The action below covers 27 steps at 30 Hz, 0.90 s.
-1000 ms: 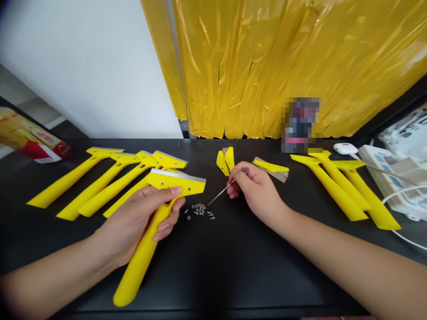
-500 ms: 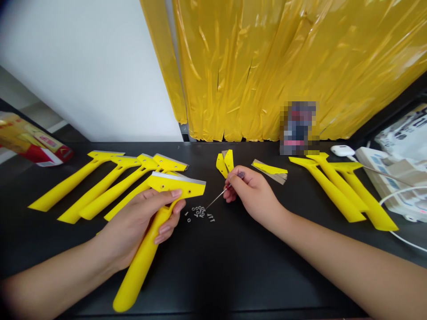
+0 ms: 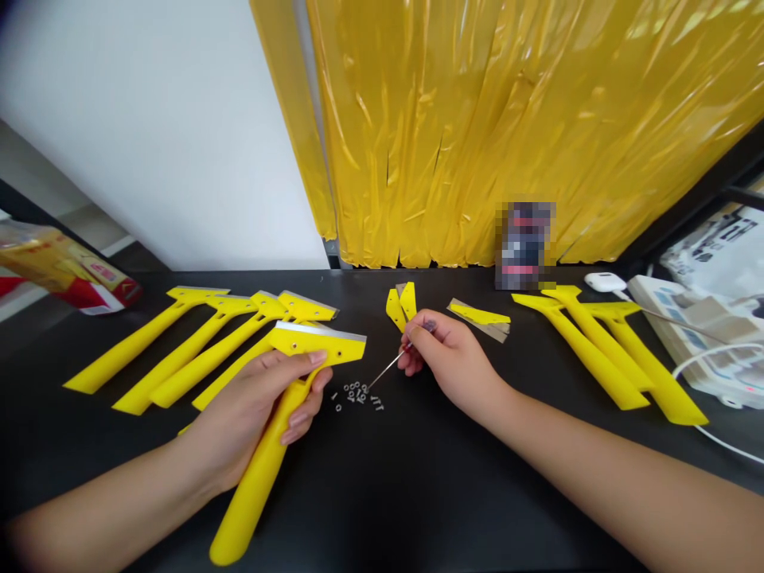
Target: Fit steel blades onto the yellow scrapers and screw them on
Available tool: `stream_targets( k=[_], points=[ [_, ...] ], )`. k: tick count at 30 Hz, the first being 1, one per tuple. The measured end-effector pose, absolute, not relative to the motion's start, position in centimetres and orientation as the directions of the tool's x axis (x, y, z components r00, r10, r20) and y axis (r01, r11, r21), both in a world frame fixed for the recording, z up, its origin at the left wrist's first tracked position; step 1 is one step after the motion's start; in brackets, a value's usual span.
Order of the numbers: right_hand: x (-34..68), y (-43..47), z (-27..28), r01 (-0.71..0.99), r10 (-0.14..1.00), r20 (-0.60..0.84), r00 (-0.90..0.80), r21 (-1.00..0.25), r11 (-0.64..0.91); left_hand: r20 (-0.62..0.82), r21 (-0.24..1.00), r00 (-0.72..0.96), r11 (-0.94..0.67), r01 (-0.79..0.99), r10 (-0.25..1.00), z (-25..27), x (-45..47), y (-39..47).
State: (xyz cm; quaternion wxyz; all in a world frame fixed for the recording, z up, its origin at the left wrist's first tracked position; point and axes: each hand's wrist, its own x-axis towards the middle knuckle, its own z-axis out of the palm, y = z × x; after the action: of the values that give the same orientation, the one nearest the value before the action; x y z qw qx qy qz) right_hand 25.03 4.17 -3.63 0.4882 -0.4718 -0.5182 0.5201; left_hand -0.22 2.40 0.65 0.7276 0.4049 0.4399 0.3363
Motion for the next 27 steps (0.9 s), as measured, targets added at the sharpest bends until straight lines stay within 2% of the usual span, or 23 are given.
stream_targets(
  k=[9,13,16,23,27],
  points=[
    [25.4,2.0,-0.9,0.055,0.97,0.234,-0.07,-0.97,0.238,-0.392,0.88,0.381,0.462,-0.11,0.837,0.3,-0.2,2.5],
    [25.6,1.0,0.1,0.08,0.958,0.279,-0.06,-0.956,0.284,-0.412,0.869,0.381,0.483,-0.111,0.828,0.4,-0.1,2.4],
    [25.5,1.5,-0.1,0.057,0.968,0.243,-0.062,-0.967,0.246,-0.415,0.865,0.381,0.488,-0.114,0.826,0.4,-0.1,2.3],
    [25.0,4.0,-3.1,-0.05,0.999,-0.007,-0.044,-0.999,-0.009,-0.417,0.865,0.365,0.487,-0.122,0.832,0.4,0.1,2.3],
    [25.1,4.2,-3.6,-0.066,0.996,-0.076,-0.047,-0.995,-0.079,-0.424,0.854,0.372,0.501,-0.138,0.825,0.2,0.0,2.3]
  ],
)
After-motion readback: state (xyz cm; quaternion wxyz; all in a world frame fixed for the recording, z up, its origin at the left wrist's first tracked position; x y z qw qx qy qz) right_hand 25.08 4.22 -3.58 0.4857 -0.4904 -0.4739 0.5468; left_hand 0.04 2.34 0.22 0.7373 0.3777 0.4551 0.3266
